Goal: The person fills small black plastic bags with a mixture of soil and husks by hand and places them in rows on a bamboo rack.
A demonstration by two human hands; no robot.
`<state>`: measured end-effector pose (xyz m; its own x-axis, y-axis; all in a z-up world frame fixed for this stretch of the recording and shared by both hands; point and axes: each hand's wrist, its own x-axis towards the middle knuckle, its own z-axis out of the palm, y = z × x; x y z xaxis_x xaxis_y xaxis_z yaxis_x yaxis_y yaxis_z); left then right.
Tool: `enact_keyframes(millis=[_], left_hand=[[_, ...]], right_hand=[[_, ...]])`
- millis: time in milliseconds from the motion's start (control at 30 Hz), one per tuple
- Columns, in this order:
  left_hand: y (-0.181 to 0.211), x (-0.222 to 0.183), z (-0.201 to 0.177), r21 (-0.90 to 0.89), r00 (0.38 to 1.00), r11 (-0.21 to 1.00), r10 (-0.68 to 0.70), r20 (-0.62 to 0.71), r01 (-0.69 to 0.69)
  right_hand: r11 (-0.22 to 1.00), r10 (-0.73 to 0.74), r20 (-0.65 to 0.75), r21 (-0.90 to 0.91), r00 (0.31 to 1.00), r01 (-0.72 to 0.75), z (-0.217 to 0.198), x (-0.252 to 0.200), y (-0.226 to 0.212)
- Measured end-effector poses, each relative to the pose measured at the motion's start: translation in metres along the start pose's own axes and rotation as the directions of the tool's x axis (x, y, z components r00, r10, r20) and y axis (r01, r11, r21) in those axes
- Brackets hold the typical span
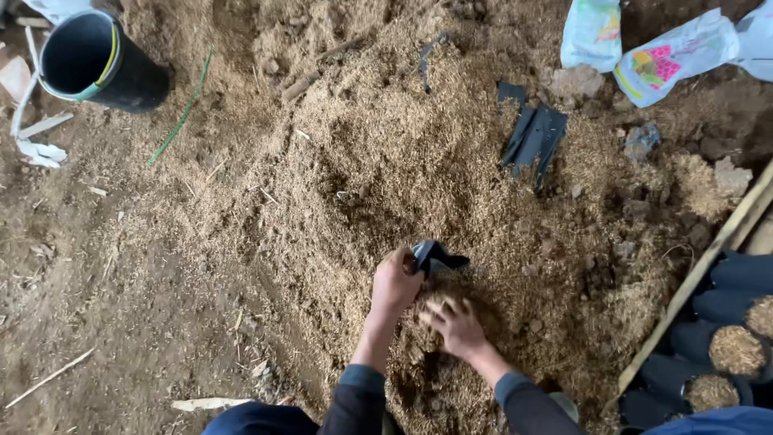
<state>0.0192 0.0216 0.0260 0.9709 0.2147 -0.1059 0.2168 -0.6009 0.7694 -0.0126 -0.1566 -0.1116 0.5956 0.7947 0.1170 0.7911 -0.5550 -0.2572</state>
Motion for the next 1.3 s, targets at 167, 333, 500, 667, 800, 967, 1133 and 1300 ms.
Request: enact_keyframes(millis=[167,333,500,667,800,967,1133,1300], left_hand=[[-0.018,0.016,0.005,-0.241,0.975,0.954,0.139,-0.173,-0.178],[-0.052,0.008,-0.004,-0.091,0.849,0.996,-0.033,-0.528,-0.018],[-0.084,-0.017,0.035,0.038,0.817,0.904,-0.366,-0.446,0.426],[-0.072,-0.021,0.066,0.032,0.835,0.955,-0.241,-0.494,0.295],[-0.061,-0.017,0.094,-0.167,0.881,0.976,-0.201,-0.429,0.141],[-0.054,-0.012,0.089,-0.279,0.913,0.96,-0.103,-0.395,-0.012],[-0.103,0.02,0.07,0.003,0.749,0.993,-0.087,-0.656,0.118],[-0.099,0.024,0.069,-0.024,0.809,0.961,-0.244,-0.534,0.274]], right_hand=[[0.918,0.389,-0.213,0.011,0.896,-0.396,-0.064,0.062,0.032],[0.862,0.504,-0.512,0.251,0.695,-0.44,-0.085,0.045,0.081],[0.512,0.859,-0.256,0.396,0.444,-0.762,-0.066,-0.006,0.061],[0.451,0.891,-0.293,0.651,0.346,-0.611,-0.012,0.015,0.049],[0.262,0.941,-0.126,0.86,0.315,-0.438,-0.009,0.047,0.036],[0.396,0.848,-0.18,0.841,0.499,-0.369,-0.056,0.062,0.032],[0.617,0.768,-0.434,0.699,0.471,-0.363,-0.085,0.056,0.09],[0.466,0.842,-0.121,0.652,0.525,-0.598,-0.083,0.063,0.125]])
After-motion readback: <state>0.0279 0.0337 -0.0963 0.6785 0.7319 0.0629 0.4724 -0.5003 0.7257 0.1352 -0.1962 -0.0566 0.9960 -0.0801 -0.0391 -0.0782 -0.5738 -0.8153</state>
